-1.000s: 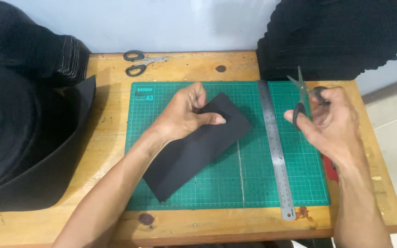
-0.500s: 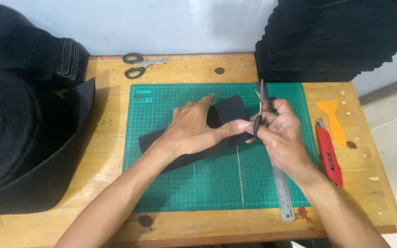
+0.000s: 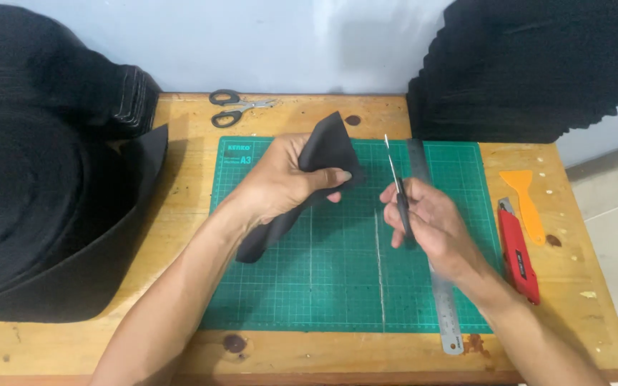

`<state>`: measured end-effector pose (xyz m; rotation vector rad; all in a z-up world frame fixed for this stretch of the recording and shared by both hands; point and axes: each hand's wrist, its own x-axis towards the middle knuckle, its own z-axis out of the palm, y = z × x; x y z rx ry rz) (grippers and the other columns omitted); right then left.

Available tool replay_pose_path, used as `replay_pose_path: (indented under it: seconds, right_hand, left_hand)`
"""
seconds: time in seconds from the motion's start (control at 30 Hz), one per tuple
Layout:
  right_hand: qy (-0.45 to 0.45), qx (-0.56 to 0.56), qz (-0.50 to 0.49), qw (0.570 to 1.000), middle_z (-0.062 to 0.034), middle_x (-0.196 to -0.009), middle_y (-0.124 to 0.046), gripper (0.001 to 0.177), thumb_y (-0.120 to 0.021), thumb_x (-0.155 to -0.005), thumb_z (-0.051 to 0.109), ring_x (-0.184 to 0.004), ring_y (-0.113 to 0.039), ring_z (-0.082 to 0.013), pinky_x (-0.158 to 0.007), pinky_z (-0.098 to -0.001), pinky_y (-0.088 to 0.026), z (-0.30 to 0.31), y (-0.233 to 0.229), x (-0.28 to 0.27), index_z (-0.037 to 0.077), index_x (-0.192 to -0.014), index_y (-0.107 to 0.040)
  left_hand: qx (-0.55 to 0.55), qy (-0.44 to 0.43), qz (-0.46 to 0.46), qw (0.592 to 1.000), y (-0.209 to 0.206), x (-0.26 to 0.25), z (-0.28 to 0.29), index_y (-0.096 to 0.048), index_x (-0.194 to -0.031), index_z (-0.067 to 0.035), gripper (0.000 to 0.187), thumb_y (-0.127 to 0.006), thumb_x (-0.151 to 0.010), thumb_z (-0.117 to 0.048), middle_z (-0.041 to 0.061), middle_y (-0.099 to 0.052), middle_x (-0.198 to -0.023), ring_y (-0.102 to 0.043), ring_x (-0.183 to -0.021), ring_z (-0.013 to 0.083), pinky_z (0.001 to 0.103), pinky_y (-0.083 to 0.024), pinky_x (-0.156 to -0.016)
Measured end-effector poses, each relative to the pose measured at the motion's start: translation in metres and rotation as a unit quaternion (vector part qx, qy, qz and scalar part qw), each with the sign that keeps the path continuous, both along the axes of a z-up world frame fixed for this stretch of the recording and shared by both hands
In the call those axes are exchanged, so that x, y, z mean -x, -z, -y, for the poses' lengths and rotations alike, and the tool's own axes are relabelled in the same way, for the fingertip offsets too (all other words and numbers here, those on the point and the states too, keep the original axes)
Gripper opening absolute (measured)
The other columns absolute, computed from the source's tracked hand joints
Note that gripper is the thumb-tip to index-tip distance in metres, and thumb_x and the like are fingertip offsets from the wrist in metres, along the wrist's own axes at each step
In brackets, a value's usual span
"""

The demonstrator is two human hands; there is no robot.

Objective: The person cuts a piece of black fabric using scissors and a ruler on a green cutting mat. They trim the edges and then use a utility knife to make a straight cut along the ruler's edge.

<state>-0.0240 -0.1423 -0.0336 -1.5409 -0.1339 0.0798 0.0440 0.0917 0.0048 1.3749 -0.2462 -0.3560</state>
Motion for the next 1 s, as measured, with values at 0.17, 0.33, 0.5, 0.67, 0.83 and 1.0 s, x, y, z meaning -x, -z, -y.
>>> replay_pose_path:
  seconds: [0.17, 0.33, 0.5, 0.67, 0.83, 1.0]
  right_hand:
    - [-0.086, -0.002, 0.038, 0.996, -0.0092, -0.063, -0.057, 0.034, -0.073, -0.083, 0.034, -0.044, -0.059, -0.0149, -0.043, -0.0261, -0.048, -0.006, -0.006, 0.003, 0.003, -0.078, -0.061]
    - [-0.106, -0.035, 0.037, 0.993, -0.0080, -0.062, -0.056, 0.032, -0.072, -0.085, 0.032, -0.045, -0.056, -0.0140, -0.044, -0.0248, -0.045, -0.011, -0.001, 0.008, 0.004, -0.074, -0.061]
    - [-0.121, -0.039, 0.030, 0.991, -0.0099, -0.066, -0.057, 0.031, -0.070, -0.088, 0.029, -0.048, -0.056, -0.0157, -0.044, -0.0272, -0.047, -0.012, 0.002, 0.008, 0.003, -0.073, -0.062]
    - [-0.121, -0.068, 0.024, 0.990, -0.0108, -0.070, -0.059, 0.031, -0.070, -0.090, 0.027, -0.053, -0.056, -0.0143, -0.044, -0.0261, -0.048, -0.009, 0.008, 0.008, 0.003, -0.073, -0.062]
    - [-0.127, -0.077, 0.023, 0.989, -0.0114, -0.070, -0.059, 0.030, -0.071, -0.091, 0.025, -0.054, -0.056, -0.0145, -0.044, -0.0254, -0.047, -0.009, 0.015, 0.008, 0.002, -0.075, -0.062]
    - [-0.135, -0.082, 0.019, 0.987, -0.0101, -0.070, -0.059, 0.032, -0.069, -0.093, 0.027, -0.057, -0.056, -0.0135, -0.046, -0.0244, -0.047, -0.011, 0.014, 0.008, 0.002, -0.074, -0.062]
  left_hand:
    - [0.023, -0.022, 0.018, 0.999, -0.012, -0.001, -0.008, -0.076, -0.093, 0.002, 0.021, -0.083, -0.074, 0.008, 0.015, -0.077, -0.077, -0.076, -0.063, 0.0198, 0.029, -0.065, -0.057]
    - [0.029, -0.037, 0.036, 0.998, -0.011, 0.000, -0.006, -0.076, -0.086, 0.002, 0.015, -0.083, -0.073, 0.008, 0.011, -0.075, -0.071, -0.073, -0.058, 0.0160, 0.025, -0.062, -0.056]
    - [0.028, -0.053, 0.042, 0.997, -0.008, 0.001, -0.004, -0.076, -0.084, 0.002, 0.012, -0.081, -0.076, 0.009, 0.011, -0.074, -0.068, -0.071, -0.055, 0.0144, 0.024, -0.061, -0.055]
    - [0.022, -0.057, 0.032, 0.998, -0.018, 0.008, -0.002, -0.075, -0.083, 0.003, 0.012, -0.080, -0.074, 0.009, 0.011, -0.072, -0.066, -0.070, -0.053, 0.0145, 0.023, -0.059, -0.053]
    - [0.007, -0.056, 0.022, 0.998, -0.023, 0.011, 0.000, -0.076, -0.082, 0.002, 0.011, -0.079, -0.074, 0.010, 0.011, -0.072, -0.066, -0.071, -0.053, 0.0155, 0.023, -0.058, -0.053]
    - [0.002, -0.067, 0.018, 0.998, -0.011, 0.006, -0.001, -0.076, -0.081, 0.002, 0.012, -0.078, -0.073, 0.010, 0.011, -0.072, -0.065, -0.070, -0.052, 0.0146, 0.023, -0.057, -0.052]
